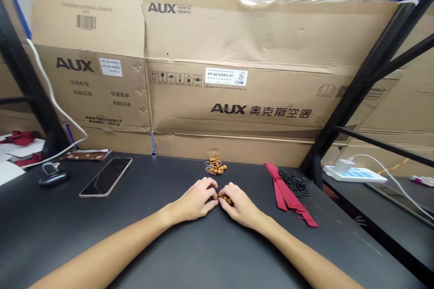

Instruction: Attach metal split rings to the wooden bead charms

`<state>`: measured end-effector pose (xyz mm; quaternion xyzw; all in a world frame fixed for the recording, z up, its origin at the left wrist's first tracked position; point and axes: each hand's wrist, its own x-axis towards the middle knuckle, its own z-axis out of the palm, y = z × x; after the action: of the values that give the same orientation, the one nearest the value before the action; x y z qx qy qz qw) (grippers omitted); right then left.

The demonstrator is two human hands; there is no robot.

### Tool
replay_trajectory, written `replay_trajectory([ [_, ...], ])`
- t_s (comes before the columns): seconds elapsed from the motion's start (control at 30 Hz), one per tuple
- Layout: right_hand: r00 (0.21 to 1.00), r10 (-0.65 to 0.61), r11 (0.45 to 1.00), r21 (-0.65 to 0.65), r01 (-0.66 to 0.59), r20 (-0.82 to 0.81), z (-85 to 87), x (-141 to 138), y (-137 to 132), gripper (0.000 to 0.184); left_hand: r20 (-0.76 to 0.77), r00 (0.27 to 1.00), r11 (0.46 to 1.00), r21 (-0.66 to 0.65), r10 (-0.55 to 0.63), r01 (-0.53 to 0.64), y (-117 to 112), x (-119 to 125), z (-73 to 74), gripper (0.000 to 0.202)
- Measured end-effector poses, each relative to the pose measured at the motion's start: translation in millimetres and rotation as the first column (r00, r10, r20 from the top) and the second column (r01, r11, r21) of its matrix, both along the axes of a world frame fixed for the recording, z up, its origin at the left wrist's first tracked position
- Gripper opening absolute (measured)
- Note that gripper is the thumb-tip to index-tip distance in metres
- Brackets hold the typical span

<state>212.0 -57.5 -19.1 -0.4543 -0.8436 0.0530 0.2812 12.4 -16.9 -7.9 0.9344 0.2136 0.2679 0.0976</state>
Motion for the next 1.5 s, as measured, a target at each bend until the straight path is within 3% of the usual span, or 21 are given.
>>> replay_trajectory([
  [0.27,0.994,-0.108,0.994,-0.005,0.108,0.002,-2.2,3.7,6.1,0.010,0.035,0.999,1.000,-0.008,-0.020,0.020,-1.4,0.3,3.4,0.015],
  [0.53,0.993,-0.023,0.995,-0.097,0.012,-0.114,-1.0,-0.1,0.0,0.013,0.007,0.999,0.998,0.043,0.039,-0.039,-2.3,0.8,1.1,0.010],
  [0.87,0.983,-0.034,0.985,-0.174,0.002,-0.179,1.1,-0.4,-0.5,0.016,-0.011,0.999,0.995,0.091,0.034,-0.032,-3.4,-0.1,1.7,0.012],
  [1.17,0.990,-0.137,0.990,-0.050,0.135,-0.035,-0.7,3.1,5.5,0.014,0.000,1.000,0.996,0.092,0.001,-0.001,-4.3,0.8,4.8,0.019],
  [1.5,0.979,-0.069,0.981,-0.192,0.032,-0.191,-0.6,-3.0,-0.9,0.021,-0.031,0.998,0.990,0.133,0.054,-0.050,-5.4,-0.6,3.5,0.013],
])
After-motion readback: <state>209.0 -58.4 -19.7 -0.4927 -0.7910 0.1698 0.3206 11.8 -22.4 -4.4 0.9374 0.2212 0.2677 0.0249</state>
